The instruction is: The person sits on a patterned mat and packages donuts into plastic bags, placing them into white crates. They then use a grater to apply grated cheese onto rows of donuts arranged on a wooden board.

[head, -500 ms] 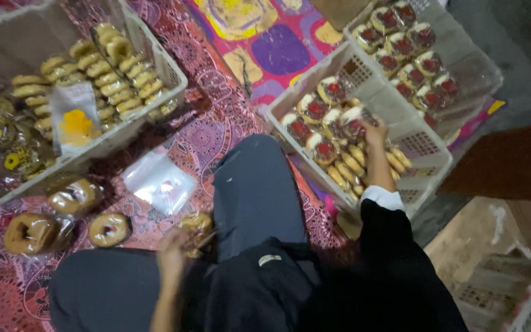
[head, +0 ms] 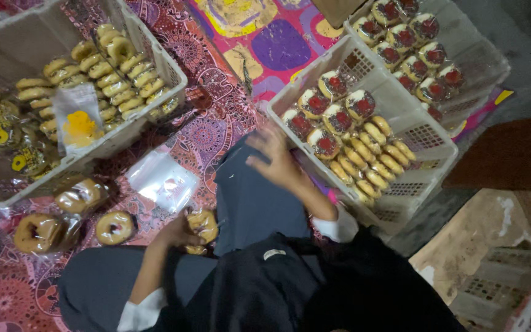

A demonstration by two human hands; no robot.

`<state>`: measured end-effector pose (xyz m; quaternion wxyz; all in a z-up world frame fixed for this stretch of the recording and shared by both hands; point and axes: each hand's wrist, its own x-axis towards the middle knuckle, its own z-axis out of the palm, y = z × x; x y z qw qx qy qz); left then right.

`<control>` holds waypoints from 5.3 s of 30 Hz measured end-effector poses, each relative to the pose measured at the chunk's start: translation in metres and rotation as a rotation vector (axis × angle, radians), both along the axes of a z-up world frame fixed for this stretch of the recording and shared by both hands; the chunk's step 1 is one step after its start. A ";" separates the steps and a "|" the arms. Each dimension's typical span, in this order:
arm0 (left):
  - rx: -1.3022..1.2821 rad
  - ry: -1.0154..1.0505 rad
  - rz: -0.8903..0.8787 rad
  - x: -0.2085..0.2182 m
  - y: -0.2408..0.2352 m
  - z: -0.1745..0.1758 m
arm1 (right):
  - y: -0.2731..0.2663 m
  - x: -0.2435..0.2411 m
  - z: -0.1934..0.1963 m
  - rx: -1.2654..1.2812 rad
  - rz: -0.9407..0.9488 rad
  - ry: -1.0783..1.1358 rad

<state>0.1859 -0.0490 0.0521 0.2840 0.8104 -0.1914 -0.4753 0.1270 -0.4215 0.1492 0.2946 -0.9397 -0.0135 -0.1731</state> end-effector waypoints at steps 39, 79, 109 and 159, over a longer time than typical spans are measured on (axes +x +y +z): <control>-0.895 1.162 0.407 -0.115 -0.104 0.122 | -0.059 -0.131 0.080 1.352 0.132 0.212; 0.010 -0.002 0.105 -0.053 0.022 -0.058 | -0.252 -0.125 -0.003 -0.464 -0.820 0.271; -0.577 0.500 0.825 -0.082 0.013 0.071 | -0.379 -0.131 0.013 0.399 -0.467 0.582; -0.812 0.010 1.125 0.140 0.149 -0.059 | 0.317 0.159 -0.106 1.426 0.055 0.830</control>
